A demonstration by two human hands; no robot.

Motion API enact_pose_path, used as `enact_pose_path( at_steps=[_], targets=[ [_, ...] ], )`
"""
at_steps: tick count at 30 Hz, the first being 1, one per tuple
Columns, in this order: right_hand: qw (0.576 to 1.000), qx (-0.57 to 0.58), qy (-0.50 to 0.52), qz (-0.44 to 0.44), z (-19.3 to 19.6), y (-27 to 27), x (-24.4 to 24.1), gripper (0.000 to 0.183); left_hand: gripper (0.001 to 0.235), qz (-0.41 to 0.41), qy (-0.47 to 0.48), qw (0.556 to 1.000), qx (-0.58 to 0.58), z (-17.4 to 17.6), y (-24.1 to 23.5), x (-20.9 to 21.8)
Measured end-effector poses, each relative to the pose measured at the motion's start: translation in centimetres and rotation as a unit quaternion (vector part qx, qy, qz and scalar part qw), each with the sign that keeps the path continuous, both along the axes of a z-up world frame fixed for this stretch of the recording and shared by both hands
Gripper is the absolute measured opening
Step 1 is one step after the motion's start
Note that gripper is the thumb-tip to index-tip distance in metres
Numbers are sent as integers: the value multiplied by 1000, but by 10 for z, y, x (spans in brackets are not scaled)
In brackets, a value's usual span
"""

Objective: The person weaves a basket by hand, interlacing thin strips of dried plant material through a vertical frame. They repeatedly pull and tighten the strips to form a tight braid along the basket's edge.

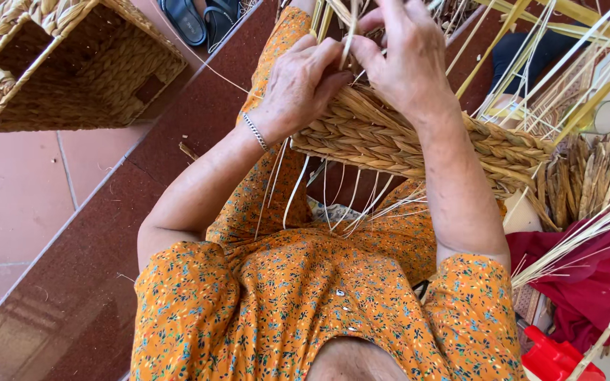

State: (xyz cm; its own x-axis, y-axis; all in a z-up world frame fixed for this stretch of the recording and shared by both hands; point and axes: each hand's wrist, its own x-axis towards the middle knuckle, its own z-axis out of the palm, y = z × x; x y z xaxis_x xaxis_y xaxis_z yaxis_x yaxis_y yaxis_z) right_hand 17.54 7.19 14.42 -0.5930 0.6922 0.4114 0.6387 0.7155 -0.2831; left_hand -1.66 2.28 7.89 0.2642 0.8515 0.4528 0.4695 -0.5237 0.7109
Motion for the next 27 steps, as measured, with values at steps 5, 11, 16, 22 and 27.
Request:
enact_pose_path(
  at_steps=[5, 11, 16, 22, 27],
  targets=[
    [987, -46, 151, -39, -22, -2, 9, 34, 24, -45, -52, 997, 29, 6, -4, -15],
    [847, -247, 455, -117, -65, -50, 30, 45, 21, -98, -41, 994, -2, 8, 6, -25],
    [569, -365, 736, -34, -54, -63, 81, 35, 16, -48, 15, 997, -67, 8, 12, -22],
    [668, -283, 669, -162, -58, -87, 145, 11, 13, -56, 3, 998, -40, 8, 19, -21],
    [839, -254, 312, -367, -54, -128, 161, 12, 13, -90, -12, 995, -39, 10, 15, -24]
  ],
)
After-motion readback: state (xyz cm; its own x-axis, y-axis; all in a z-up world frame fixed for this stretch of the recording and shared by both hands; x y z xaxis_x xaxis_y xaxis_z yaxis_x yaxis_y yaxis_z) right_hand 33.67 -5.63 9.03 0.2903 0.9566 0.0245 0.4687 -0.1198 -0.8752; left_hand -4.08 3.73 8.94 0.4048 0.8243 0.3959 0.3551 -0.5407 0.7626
